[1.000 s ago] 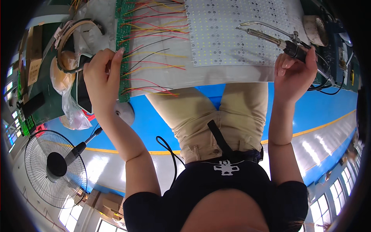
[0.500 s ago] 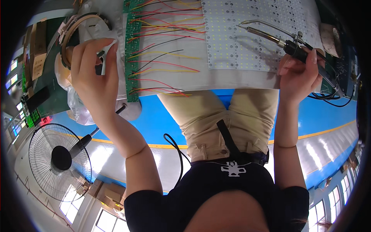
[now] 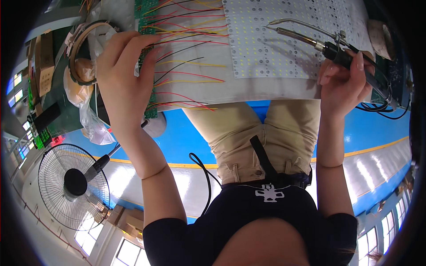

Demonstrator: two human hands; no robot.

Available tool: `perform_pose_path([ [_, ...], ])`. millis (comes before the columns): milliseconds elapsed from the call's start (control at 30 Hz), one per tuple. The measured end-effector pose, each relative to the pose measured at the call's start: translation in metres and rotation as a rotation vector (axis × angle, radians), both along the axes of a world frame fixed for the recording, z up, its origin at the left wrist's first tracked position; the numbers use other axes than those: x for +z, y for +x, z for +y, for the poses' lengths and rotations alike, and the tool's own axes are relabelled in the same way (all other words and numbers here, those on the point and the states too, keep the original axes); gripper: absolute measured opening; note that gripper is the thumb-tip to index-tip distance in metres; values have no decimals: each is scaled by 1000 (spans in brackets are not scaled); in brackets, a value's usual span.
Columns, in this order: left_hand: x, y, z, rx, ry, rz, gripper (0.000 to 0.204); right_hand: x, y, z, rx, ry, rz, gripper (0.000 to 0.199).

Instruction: The person solders electrical wires onto an LED light panel assembly using a soldering iron.

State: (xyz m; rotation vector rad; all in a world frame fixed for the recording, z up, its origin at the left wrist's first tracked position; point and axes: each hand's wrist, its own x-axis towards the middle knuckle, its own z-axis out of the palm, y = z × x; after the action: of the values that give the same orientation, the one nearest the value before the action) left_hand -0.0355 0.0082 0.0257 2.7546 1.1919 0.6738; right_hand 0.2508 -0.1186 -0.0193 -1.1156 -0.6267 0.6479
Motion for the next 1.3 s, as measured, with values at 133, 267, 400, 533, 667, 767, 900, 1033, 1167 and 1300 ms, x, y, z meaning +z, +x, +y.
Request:
perform_pose_path([
  [133, -5, 8, 1, -55, -6, 0, 21, 0, -1, 0, 7, -8, 6, 20],
  [267, -6, 7, 1, -60, -53, 65, 21, 1, -1, 0, -8, -22, 13, 20],
  [400, -8, 6, 0, -89, 50, 29, 15, 0, 0, 0, 13, -1, 24, 20],
  [533, -6, 4, -1, -109, 57, 61, 14, 1, 1, 0, 14, 12, 31, 20],
  [667, -5, 1, -3, -105, 41, 91, 14, -1, 0, 1, 10, 25, 33, 20],
  [767, -7, -1, -3, -91, 38, 67, 15, -1, -1, 0, 5, 17, 28, 20],
  [900, -6, 2, -5, -51, 38, 101, 17, -1, 0, 1, 17, 27, 22, 21],
  [1033, -4, 3, -6, -23, 31, 116, 19, -1, -1, 1, 8, 31, 39, 20],
  [1167, -5, 8, -3, -81, 35, 90, 19, -2, 1, -1, 21, 34, 50, 20],
  [1300, 3, 13, -2, -142, -95, 105, 18, -1, 0, 0, 23, 31, 58, 20],
])
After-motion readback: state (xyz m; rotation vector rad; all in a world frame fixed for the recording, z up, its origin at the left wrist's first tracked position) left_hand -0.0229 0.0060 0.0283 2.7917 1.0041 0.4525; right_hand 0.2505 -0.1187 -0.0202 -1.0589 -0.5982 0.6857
